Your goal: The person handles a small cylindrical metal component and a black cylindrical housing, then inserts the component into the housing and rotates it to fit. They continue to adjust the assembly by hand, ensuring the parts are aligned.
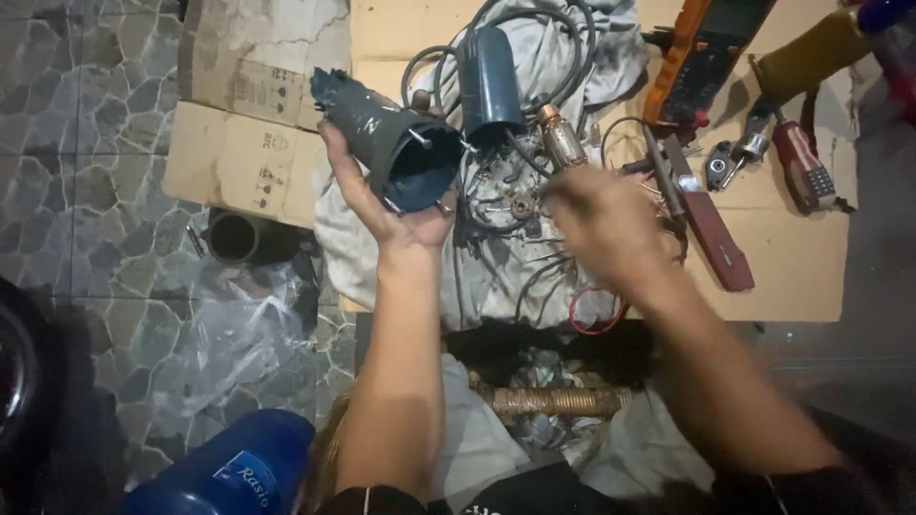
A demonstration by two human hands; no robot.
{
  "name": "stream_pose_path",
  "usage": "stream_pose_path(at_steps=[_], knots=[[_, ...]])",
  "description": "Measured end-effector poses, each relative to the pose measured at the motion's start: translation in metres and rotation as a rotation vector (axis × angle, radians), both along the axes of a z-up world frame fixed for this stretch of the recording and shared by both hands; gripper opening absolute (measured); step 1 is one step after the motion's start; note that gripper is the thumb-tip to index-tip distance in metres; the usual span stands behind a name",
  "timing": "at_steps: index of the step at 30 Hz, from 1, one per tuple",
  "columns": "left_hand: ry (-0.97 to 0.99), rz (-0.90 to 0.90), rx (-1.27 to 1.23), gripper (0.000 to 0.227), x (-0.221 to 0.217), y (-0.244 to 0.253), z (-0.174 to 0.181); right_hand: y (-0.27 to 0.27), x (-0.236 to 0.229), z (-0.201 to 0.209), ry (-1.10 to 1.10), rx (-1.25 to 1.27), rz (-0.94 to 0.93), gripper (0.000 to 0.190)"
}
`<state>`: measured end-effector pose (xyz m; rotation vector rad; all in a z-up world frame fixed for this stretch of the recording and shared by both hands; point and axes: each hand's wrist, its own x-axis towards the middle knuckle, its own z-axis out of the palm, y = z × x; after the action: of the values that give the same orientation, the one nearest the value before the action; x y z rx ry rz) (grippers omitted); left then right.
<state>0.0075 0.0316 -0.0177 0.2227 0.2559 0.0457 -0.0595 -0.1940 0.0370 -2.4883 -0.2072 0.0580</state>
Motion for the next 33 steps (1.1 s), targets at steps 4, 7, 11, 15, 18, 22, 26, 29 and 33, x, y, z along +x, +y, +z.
stream_pose_path(at_steps=[4, 7, 11, 15, 18, 22, 26, 29, 33], knots=[[0.073, -0.032, -0.045, 0.053, -0.003, 0.001, 0.013, 0.024, -0.016, -0.019, 0.332, -0.234, 0.089, 0.026], [0.097, -0.011, -0.049, 0.049, -0.012, -0.010, 0.034, 0.025, -0.027, -0.055, 0.196, -0.321, 0.100, 0.022], [0.078, -0.036, -0.038, 0.050, -0.013, -0.016, 0.044, 0.027, -0.030, -0.079, 0.042, -0.357, 0.085, 0.021], [0.106, -0.081, -0.080, 0.052, -0.014, -0.029, 0.047, 0.023, -0.030, -0.084, 0.036, -0.305, 0.119, 0.021], [0.148, -0.099, -0.225, 0.056, -0.015, -0.037, 0.035, 0.022, -0.037, -0.051, 0.106, 0.000, 0.056, 0.023], [0.164, -0.182, -0.244, 0.065, -0.034, -0.050, 0.049, 0.013, -0.047, -0.022, 0.261, 0.481, -0.118, 0.046], [0.283, -0.241, -0.207, 0.072, -0.048, -0.054, 0.036, -0.002, -0.052, -0.027, 0.353, 0.817, -0.255, 0.035], [0.348, -0.255, -0.086, 0.077, -0.052, -0.051, 0.049, -0.011, -0.050, -0.047, 0.349, 1.042, -0.301, 0.035], [0.236, -0.129, 0.075, 0.054, -0.047, -0.039, 0.084, -0.022, -0.039, -0.043, 0.244, 1.126, -0.202, 0.028]])
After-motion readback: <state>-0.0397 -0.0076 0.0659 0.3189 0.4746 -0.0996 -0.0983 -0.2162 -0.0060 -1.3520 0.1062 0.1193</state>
